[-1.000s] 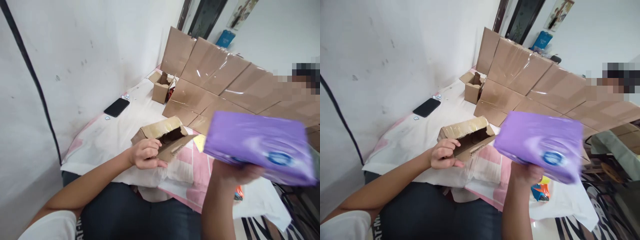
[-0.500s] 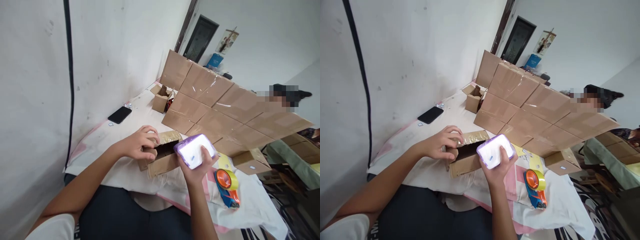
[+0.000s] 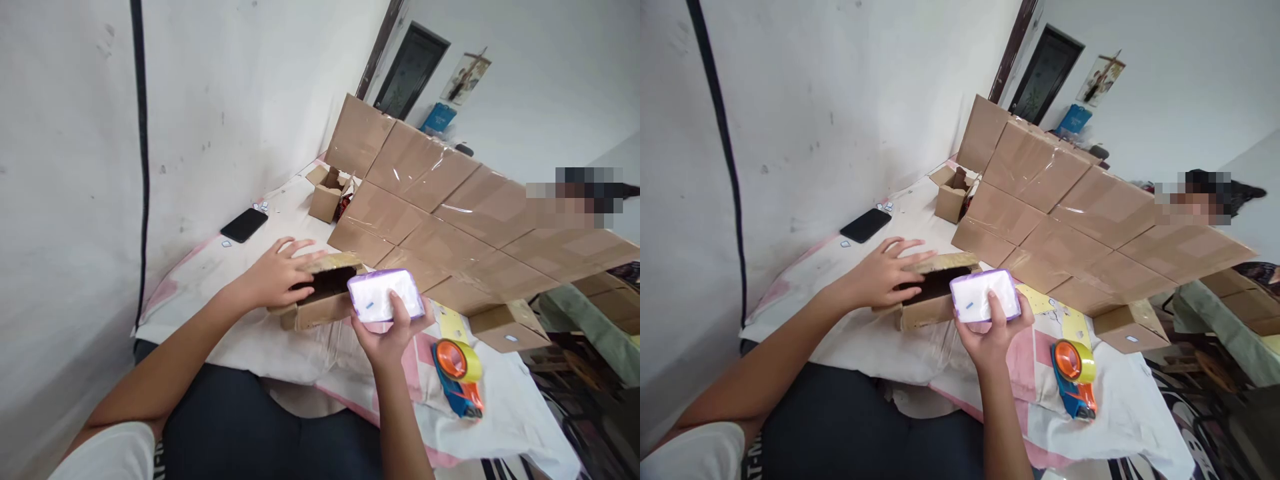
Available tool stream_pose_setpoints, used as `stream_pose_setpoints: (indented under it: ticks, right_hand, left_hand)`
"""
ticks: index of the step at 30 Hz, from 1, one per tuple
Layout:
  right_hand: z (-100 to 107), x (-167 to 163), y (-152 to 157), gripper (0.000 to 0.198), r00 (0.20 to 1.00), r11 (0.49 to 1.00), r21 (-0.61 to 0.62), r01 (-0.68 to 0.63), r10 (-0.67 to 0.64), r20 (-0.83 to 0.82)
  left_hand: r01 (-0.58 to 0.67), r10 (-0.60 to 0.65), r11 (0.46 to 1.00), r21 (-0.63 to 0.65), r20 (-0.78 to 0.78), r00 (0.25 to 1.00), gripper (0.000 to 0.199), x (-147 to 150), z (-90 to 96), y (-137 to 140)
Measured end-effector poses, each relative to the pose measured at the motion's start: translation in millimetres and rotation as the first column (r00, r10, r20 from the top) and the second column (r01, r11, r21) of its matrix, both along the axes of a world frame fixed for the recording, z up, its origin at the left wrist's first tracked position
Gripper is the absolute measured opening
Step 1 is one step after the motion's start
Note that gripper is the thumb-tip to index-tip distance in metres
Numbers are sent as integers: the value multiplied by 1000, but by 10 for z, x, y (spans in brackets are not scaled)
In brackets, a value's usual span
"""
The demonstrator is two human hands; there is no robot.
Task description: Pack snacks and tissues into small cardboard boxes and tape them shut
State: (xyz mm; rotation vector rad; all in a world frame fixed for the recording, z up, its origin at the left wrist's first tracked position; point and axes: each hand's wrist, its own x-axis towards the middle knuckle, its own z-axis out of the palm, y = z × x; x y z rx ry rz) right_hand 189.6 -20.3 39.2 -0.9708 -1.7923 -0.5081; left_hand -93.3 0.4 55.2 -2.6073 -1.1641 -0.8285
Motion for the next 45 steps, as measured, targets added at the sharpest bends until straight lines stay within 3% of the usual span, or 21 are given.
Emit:
stream_pose_setpoints:
  ticks: [2, 5, 8, 10, 14, 16, 18, 20, 22, 24, 27, 30, 32, 33, 34, 37, 38, 39, 40, 43, 45]
  right_hand:
    - [29, 20, -6, 73, 1000, 1000, -23, -11, 11, 7]
    - [164, 89, -13, 70, 993, 992, -123, -40, 53, 107]
    - [384, 216, 14, 65, 961, 964, -253, -78, 141, 239]
    - [532, 298, 57, 74, 949, 939, -328, -104, 192, 248]
    - [731, 310, 166, 96, 944, 894, -422, -147, 254, 210]
    - [780, 229, 226, 84, 934, 893, -406, -193, 294, 203]
    - [807, 116, 292, 71, 925, 915, -294, -275, 335, 178]
    - [807, -7, 370, 71, 915, 921, -178, -346, 373, 153]
    - [768, -131, 466, 74, 888, 902, -256, -348, 405, 218]
    - [682, -259, 585, 71, 812, 824, -515, -237, 459, 361]
    - [503, -451, 793, 66, 670, 589, -806, -49, 618, 411]
    - [382, -580, 927, 59, 641, 344, -934, -93, 739, 208]
    - [360, -575, 923, 51, 698, 264, -949, -174, 713, 71]
    - [357, -537, 896, 45, 757, 283, -932, -228, 654, 13]
    - [352, -476, 862, 38, 825, 352, -891, -286, 563, -42]
    - [280, -199, 791, 30, 959, 682, -675, -281, 219, -178]
    - [230, -99, 793, 31, 972, 730, -643, -232, 143, -188]
    - [170, -8, 808, 34, 979, 729, -656, -194, 100, -178]
    - [102, 66, 832, 40, 982, 691, -700, -179, 85, -167]
    - [-87, 166, 902, 50, 968, 532, -810, -246, 90, -234]
    - [-162, 148, 911, 50, 953, 524, -803, -283, 61, -296]
  left_hand:
    - [-140, 140, 990, -15, 58, 988, 34, -38, -23, 28]
    - [-292, 328, 929, -228, 140, 934, 53, -91, -73, 64]
    - [-315, 422, 808, -499, 117, 899, 72, -128, -112, 92]
    - [-244, 394, 762, -599, 130, 910, 70, -142, -121, 109]
    - [-71, 230, 858, -509, 256, 939, 41, -148, -128, 142]
    - [-22, 181, 877, -480, 289, 940, 39, -152, -155, 166]
    - [48, 142, 873, -485, 347, 927, 37, -163, -212, 212]
    - [140, 94, 883, -447, 463, 882, 31, -172, -298, 280]
    - [231, 52, 906, -356, 633, 772, 25, -162, -394, 355]
    - [291, 10, 923, -250, 774, 634, 22, -129, -474, 411]
    - [322, -57, 934, -156, 824, 564, 22, -62, -531, 428]
    - [332, -93, 935, -123, 819, 566, 25, -30, -547, 415]
    - [332, -90, 936, -118, 830, 551, 24, -46, -569, 427]
    - [325, -86, 938, -118, 830, 551, 23, -62, -586, 442]
    - [311, -84, 944, -115, 825, 559, 22, -81, -606, 462]
    - [242, -84, 967, -75, 807, 585, 24, -130, -671, 523]
    - [219, -84, 974, -59, 804, 588, 26, -137, -692, 538]
    - [206, -85, 977, -48, 804, 588, 28, -138, -711, 549]
    - [207, -88, 977, -45, 801, 592, 30, -134, -730, 556]
    - [247, -82, 964, -96, 780, 620, 37, -127, -780, 568]
    - [294, -87, 946, -135, 770, 633, 39, -167, -792, 579]
